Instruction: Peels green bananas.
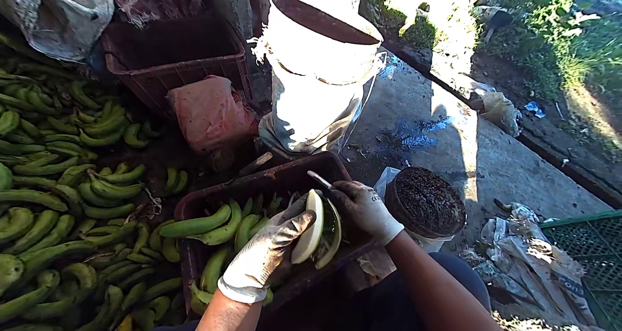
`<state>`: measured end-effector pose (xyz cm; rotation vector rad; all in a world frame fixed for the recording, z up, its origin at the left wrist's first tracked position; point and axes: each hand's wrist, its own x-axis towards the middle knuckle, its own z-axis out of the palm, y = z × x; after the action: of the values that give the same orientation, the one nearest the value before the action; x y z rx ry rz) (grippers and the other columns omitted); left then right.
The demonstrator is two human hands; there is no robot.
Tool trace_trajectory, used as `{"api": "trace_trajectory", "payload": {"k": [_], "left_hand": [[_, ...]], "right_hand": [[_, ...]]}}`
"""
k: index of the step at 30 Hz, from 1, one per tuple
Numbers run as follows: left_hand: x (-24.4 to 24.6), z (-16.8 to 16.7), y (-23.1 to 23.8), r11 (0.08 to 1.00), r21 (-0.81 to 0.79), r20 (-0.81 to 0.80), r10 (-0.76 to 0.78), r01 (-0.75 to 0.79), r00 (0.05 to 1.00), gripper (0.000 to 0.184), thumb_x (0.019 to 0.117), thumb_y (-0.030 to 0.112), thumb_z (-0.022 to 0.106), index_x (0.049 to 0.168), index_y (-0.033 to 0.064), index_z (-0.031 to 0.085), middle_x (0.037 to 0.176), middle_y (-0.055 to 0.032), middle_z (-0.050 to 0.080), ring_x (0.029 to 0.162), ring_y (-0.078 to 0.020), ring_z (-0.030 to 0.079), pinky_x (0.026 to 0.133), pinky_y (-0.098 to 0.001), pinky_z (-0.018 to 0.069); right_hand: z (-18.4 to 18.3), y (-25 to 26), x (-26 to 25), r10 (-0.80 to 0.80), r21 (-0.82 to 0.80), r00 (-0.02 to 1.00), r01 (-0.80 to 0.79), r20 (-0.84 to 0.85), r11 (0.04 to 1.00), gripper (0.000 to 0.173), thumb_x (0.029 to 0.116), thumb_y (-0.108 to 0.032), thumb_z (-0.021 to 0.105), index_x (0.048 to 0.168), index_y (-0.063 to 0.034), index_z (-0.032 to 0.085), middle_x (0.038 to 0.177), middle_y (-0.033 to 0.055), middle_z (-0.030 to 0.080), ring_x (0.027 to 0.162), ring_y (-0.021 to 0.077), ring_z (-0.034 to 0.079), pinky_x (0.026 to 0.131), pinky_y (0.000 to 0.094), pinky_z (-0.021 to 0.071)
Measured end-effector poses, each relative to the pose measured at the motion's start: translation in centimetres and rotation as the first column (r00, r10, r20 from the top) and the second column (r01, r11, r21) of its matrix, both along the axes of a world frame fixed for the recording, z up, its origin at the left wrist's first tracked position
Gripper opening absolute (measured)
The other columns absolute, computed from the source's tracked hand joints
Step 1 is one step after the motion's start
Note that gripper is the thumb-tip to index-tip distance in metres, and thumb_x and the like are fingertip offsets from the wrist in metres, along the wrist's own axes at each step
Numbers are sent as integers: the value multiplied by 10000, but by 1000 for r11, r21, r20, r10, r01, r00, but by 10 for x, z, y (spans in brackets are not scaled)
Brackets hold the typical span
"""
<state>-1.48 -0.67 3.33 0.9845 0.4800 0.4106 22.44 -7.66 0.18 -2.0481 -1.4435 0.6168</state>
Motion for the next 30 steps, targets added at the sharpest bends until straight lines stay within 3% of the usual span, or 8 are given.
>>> {"api": "trace_trajectory", "payload": {"k": [2, 5, 11, 16, 19, 23, 26, 30], "left_hand": [[3, -4, 3, 986, -45, 35, 160, -158, 987, 552, 984, 251, 620, 1480, 69, 459, 1080, -173, 669, 875, -272, 697, 772, -444, 620], [3, -13, 12, 906, -237, 153, 391, -351, 907, 338, 1077, 191, 447, 1364, 24, 512, 1114, -177, 667, 960, -274, 688, 829, -450, 602], [4, -11, 16, 809, -434, 187, 512, -397, 839, 367, 1120, 241, 301, 1141, 26, 598, 988, -134, 694, 885, -208, 710, 755, -357, 617], [0, -16, 7, 939, -232, 193, 301, -254, 934, 258, 1065, 210, 476, 1201, 46, 622, 1008, -119, 696, 893, -187, 696, 791, -362, 605], [-2, -8, 3, 985, -78, 116, 160, -151, 980, 464, 985, 260, 643, 1393, 60, 552, 1115, -136, 690, 953, -208, 700, 829, -378, 611], [-4, -1, 10, 988, -59, 163, 154, -146, 975, 442, 1006, 131, 508, 1430, 7, 507, 1139, -197, 685, 972, -264, 698, 863, -416, 597], [-6, -2, 19, 955, -99, 181, 293, -279, 939, 369, 1063, 116, 399, 1370, -39, 532, 1160, -232, 680, 1003, -309, 697, 887, -460, 592], [-6, -3, 20, 898, -191, 161, 427, -396, 890, 353, 1074, 101, 343, 1355, -8, 527, 1149, -208, 679, 966, -295, 708, 824, -442, 612]], "right_hand": [[1, -4, -1, -53, 105, 997, 47, 61, 993, 452, 1014, -552, 528, 1254, -222, 723, 1191, 1, 710, 1131, 146, 653, 1000, 433, 529], [5, -14, -15, 28, 343, 993, -67, 117, 937, 430, 994, -468, 624, 1289, -166, 708, 1211, 40, 702, 1146, 174, 649, 1011, 420, 541], [-1, -24, -39, 200, 453, 951, -291, 238, 843, 417, 956, -434, 704, 1296, -193, 710, 1235, 64, 696, 1157, 211, 645, 994, 434, 537], [5, -20, -35, 224, 477, 961, -275, 162, 835, 412, 988, -420, 667, 1308, -164, 708, 1234, 61, 693, 1153, 185, 641, 994, 412, 539], [14, -13, -22, 156, 282, 988, -151, 6, 947, 384, 1038, -422, 573, 1293, -173, 715, 1215, 15, 707, 1124, 110, 657, 984, 352, 557], [13, -9, 5, -28, -33, 1000, 28, -3, 999, 458, 1030, -533, 501, 1277, -217, 721, 1245, 9, 709, 1174, 140, 648, 1044, 436, 507], [18, -19, 0, -39, 113, 999, 38, 14, 993, 454, 993, -543, 579, 1261, -206, 722, 1194, 1, 710, 1102, 111, 661, 976, 384, 548], [20, -33, -18, 228, 386, 971, -235, 66, 892, 415, 971, -418, 685, 1311, -180, 704, 1257, 46, 676, 1175, 164, 628, 1023, 417, 534]]}}
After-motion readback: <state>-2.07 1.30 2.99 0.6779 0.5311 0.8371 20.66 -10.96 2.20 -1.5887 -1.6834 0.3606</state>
